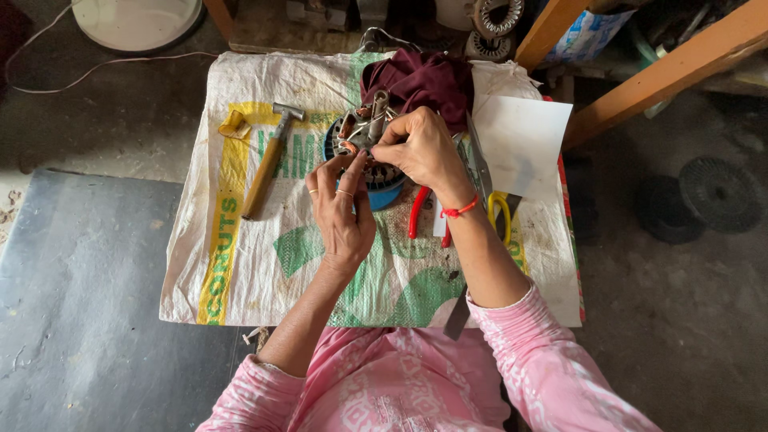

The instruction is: The person sits on the floor and works on a motor stator, using scissors to trim copper wires and pliers to adjust and secure the windings. The person repeatedly manipulates the stator and tools to complete the repair.

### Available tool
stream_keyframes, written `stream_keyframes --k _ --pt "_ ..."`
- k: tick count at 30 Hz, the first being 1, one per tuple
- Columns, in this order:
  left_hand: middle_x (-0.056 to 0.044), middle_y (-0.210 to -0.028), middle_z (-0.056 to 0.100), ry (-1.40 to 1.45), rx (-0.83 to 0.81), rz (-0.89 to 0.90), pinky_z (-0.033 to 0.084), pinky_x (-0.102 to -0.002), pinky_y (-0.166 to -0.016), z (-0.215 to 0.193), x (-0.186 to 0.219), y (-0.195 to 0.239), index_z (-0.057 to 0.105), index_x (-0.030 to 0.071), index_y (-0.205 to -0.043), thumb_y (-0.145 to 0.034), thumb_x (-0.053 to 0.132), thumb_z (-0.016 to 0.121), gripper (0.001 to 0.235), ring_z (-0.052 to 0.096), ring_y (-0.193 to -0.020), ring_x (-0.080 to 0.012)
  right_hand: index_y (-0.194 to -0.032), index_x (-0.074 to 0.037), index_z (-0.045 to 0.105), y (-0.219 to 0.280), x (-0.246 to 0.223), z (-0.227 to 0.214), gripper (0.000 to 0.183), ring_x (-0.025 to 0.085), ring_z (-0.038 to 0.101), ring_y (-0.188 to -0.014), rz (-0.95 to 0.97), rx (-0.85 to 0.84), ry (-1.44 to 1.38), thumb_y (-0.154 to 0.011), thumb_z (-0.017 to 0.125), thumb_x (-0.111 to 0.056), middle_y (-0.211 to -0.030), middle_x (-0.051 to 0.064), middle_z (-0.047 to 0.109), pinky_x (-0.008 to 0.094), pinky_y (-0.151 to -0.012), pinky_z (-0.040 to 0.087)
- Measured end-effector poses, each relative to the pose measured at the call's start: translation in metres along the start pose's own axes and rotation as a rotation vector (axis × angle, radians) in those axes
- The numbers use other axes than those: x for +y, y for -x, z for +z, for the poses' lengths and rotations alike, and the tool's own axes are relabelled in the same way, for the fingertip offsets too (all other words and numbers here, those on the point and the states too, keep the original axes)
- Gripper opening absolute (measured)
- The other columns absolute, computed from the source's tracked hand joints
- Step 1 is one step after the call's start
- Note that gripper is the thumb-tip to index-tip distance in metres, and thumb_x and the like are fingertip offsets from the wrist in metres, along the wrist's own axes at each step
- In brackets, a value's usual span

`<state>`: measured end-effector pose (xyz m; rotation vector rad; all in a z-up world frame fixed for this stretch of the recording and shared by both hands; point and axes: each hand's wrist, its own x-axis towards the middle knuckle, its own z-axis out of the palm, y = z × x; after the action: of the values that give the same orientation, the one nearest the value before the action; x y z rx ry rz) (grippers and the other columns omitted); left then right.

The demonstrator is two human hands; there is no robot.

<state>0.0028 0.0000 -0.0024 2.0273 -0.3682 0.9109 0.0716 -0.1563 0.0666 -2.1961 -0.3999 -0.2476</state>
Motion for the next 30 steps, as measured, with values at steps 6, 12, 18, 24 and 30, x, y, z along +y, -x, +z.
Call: stream_keyframes --k 6,12,18,24,30 --pt "-0.014 -0.129 0.058 -0.046 -0.032 0.028 0.046 -0.048 -0.102 -0.001 0.001 0.0 0.065 0.013 -0.137 -0.09 -0.005 0.059 0.051 0.051 -0.121 -0.0354 -0.069 -0.002 0.076 0.0 -0.002 0.0 0.016 0.009 0.065 -0.052 0.006 0.007 -0.007 -0.072 0.08 -0.017 -0.062 0.008 0.072 0.026 -0.055 0.049" --pt "-0.016 -0.13 0.057 -0.046 -0.028 0.002 0.045 -0.05 -0.103 0.001 0.003 -0.002 0.065 0.009 -0.132 -0.092 -0.002 0.061 0.042 0.051 -0.122 -0.0366 -0.069 -0.002 0.076 0.0 -0.003 -0.001 0.017 0.009 0.064 -0.052 0.003 -0.002 -0.005 -0.071 0.081 -0.018 -0.062 0.008 0.072 0.027 -0.055 0.049" --pt "-0.015 -0.13 0.058 0.023 -0.045 -0.005 0.045 -0.048 -0.103 -0.004 0.002 -0.005 0.067 0.009 -0.129 -0.099 0.006 0.062 0.031 0.05 -0.124 -0.0371 -0.077 -0.002 0.077 0.005 0.005 -0.002 0.016 0.011 0.068 -0.059 -0.066 -0.004 -0.059 -0.078 0.082 -0.017 -0.07 0.008 0.075 0.027 -0.058 0.05" --pt "-0.015 -0.125 0.06 0.023 -0.069 -0.04 0.045 -0.047 -0.102 -0.005 -0.002 -0.007 0.07 0.008 -0.124 -0.099 0.01 0.064 0.026 0.05 -0.12 -0.0339 -0.109 -0.002 0.077 0.029 0.018 -0.009 0.019 0.018 0.07 -0.094 -0.124 0.061 -0.252 -0.098 0.067 -0.014 -0.105 0.009 0.078 0.03 -0.083 0.054" --pt "-0.014 -0.123 0.062 -0.03 0.0 0.1 0.045 -0.047 -0.102 -0.007 -0.005 -0.012 0.066 0.005 -0.136 -0.104 0.005 0.063 0.032 0.054 -0.117 -0.0333 -0.113 -0.006 0.077 0.048 0.012 0.005 0.023 0.021 0.06 -0.11 -0.39 0.266 0.071 -0.094 0.076 -0.019 -0.114 0.006 0.075 0.037 -0.102 0.044"
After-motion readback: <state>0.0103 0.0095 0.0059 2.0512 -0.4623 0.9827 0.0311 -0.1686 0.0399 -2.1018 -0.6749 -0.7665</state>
